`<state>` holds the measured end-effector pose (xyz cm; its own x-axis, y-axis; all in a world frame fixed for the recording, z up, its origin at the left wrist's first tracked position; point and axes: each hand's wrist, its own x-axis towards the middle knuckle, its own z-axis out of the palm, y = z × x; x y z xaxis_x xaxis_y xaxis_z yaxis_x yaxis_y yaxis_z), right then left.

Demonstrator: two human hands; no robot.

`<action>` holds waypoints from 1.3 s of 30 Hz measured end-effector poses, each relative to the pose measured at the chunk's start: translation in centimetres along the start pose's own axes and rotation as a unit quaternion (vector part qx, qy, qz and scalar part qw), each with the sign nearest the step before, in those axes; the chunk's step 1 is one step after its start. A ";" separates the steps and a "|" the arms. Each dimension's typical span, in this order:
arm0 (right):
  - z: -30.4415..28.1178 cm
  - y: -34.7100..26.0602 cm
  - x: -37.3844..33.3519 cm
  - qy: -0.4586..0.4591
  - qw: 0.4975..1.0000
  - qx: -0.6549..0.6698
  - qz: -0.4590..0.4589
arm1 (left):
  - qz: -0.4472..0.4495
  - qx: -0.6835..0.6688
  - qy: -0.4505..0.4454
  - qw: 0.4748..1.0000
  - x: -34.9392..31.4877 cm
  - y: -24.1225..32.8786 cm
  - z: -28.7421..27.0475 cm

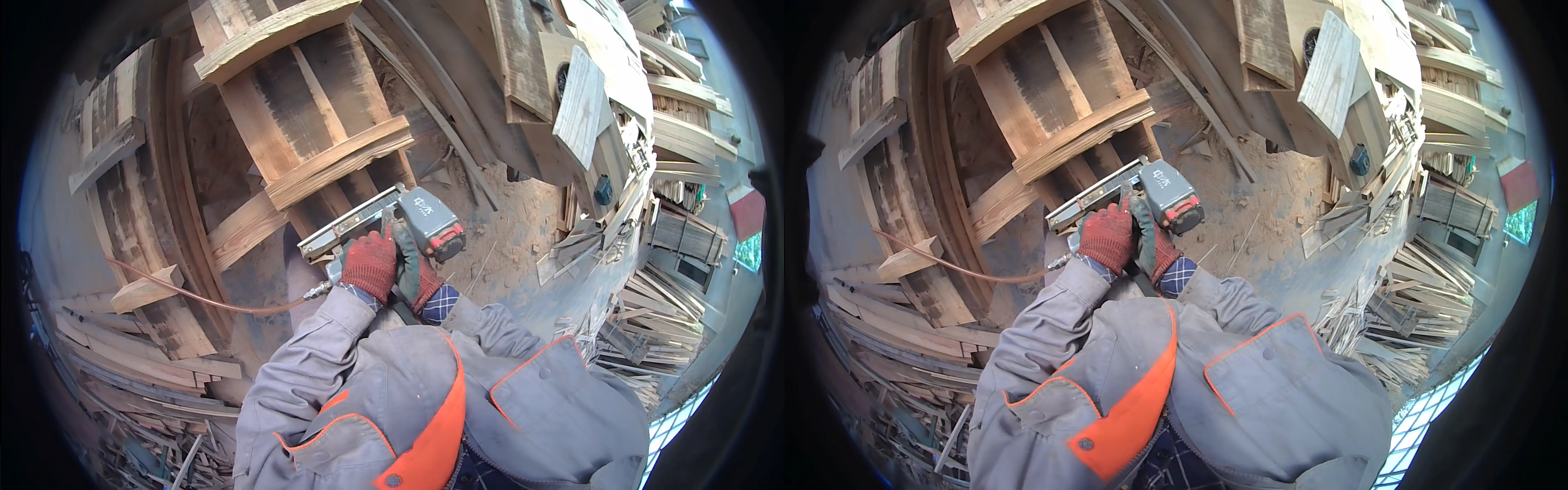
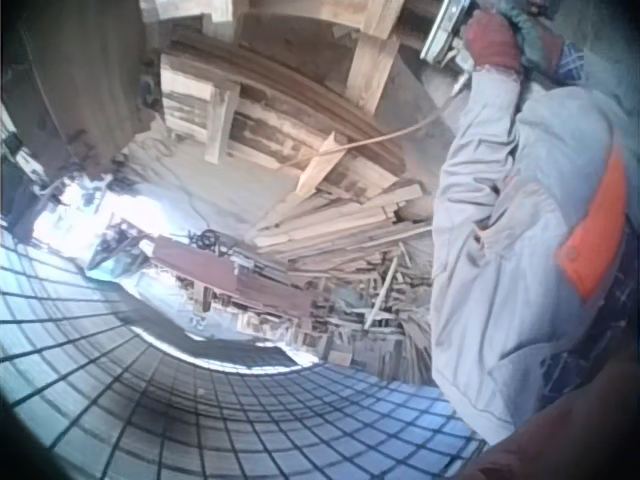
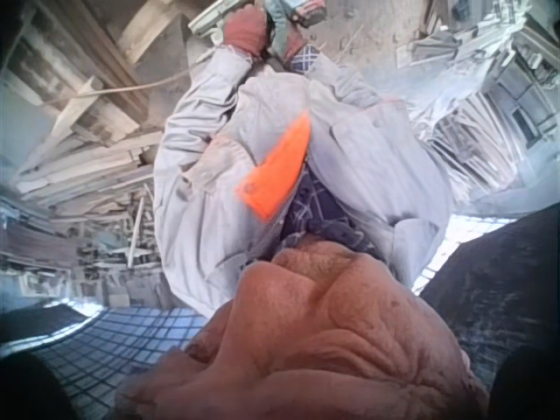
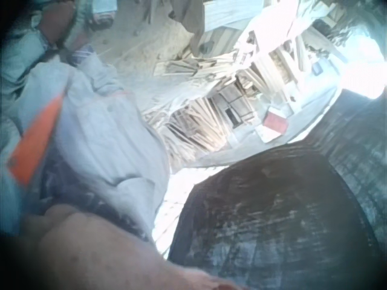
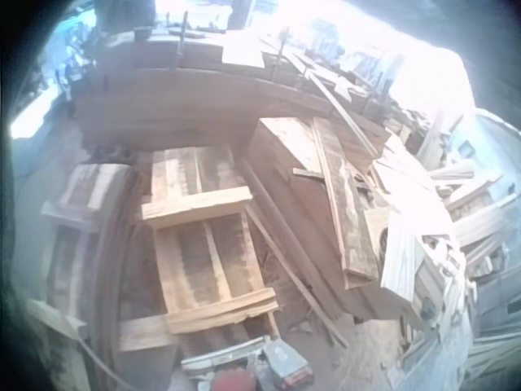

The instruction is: The person assembles a wooden crate by positioning wooden planks and using a pneumatic nail gun to fasten them together. The person repeatedly picks up planks, aligns them, and drives nails to secure the structure.

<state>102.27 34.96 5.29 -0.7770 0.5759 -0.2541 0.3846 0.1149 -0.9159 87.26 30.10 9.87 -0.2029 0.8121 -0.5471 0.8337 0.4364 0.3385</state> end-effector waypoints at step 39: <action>6.4 -1.9 4.8 0.257 0.893 0.292 0.225 | 0.265 -0.176 0.141 0.938 1.2 -10.9 -7.3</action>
<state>94.68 32.31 3.81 -0.2195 0.7704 -0.5986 0.1590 -0.5771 -0.8010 74.20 29.16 11.16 0.0219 0.9995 -0.0234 0.6449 0.0037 0.7642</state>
